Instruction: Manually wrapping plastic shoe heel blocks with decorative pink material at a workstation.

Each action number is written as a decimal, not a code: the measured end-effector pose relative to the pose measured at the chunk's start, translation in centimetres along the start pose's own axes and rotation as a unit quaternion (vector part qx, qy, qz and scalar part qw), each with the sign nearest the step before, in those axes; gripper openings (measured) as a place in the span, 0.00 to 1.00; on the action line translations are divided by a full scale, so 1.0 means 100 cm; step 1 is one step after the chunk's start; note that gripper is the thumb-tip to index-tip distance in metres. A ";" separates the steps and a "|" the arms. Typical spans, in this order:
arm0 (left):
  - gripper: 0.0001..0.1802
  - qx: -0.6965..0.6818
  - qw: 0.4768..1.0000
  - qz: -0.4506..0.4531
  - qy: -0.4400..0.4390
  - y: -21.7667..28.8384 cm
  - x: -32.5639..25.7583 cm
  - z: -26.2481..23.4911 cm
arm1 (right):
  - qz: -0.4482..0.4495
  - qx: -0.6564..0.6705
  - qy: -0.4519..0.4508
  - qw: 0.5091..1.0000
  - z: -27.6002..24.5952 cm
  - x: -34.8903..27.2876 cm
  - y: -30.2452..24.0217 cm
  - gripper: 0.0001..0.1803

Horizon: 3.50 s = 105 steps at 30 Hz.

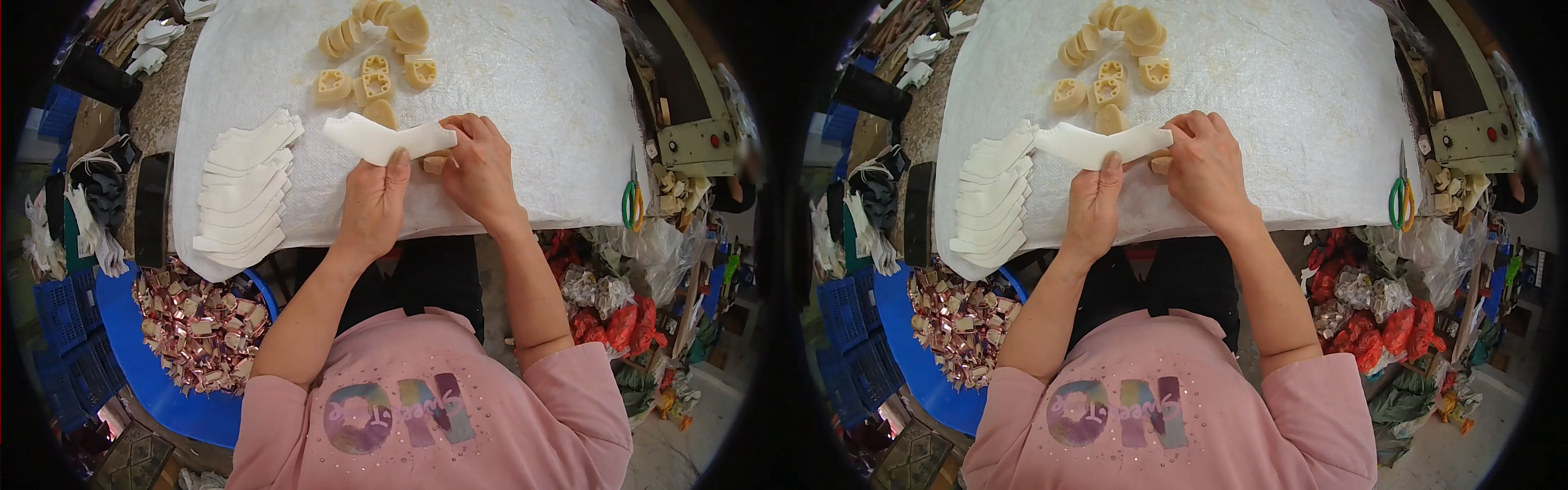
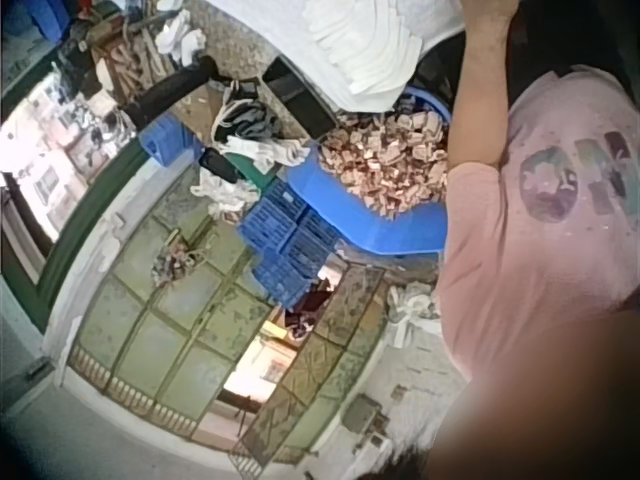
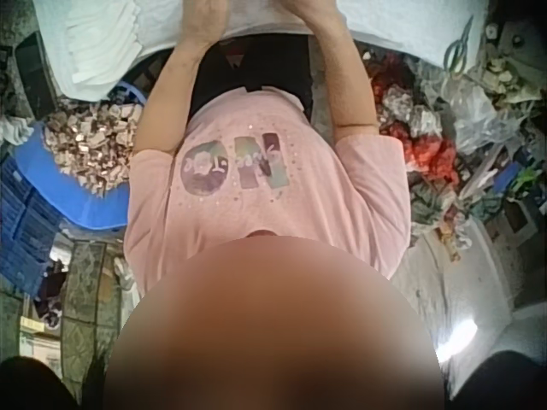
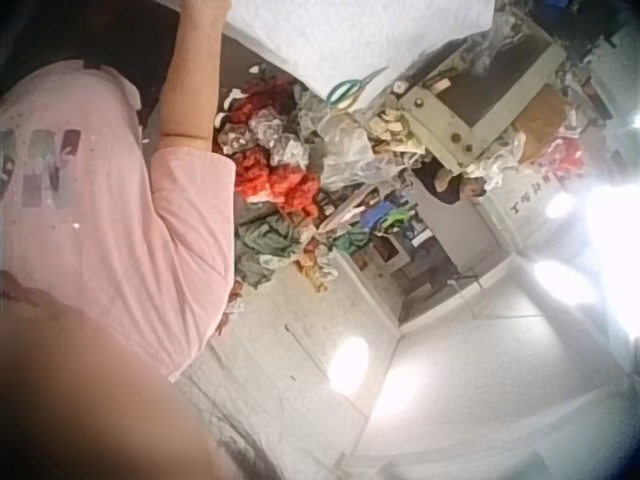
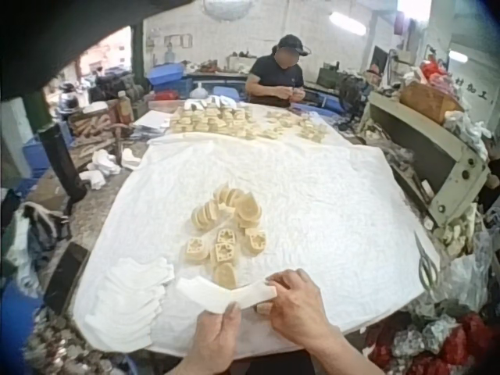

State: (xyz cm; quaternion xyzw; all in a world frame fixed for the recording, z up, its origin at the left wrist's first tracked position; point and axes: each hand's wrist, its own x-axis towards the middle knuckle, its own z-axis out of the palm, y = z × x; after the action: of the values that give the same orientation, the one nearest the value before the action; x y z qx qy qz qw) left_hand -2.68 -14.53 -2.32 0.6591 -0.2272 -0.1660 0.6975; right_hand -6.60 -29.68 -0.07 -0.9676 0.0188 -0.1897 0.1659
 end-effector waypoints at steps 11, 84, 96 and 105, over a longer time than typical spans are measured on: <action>0.17 0.214 0.974 0.075 -0.012 0.011 0.002 0.003 | 0.160 0.165 0.105 0.968 0.017 -0.030 0.035 0.25; 0.12 0.166 0.975 0.140 0.047 0.047 -0.059 -0.047 | -0.119 0.213 0.038 0.969 -0.011 -0.026 -0.059 0.17; 0.11 0.073 0.986 0.149 0.008 0.039 -0.048 -0.053 | -0.083 0.418 -0.031 0.904 -0.013 -0.032 -0.058 0.18; 0.06 0.277 0.927 0.253 0.009 0.049 -0.044 -0.046 | -0.092 0.370 -0.044 0.923 -0.013 -0.034 -0.061 0.17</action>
State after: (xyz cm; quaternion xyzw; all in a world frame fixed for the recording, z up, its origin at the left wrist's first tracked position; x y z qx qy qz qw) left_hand -4.23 -7.95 2.02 0.7484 -0.4168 0.0911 0.5078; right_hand -10.43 -23.97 1.88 -0.8421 -0.1493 -0.1548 0.4945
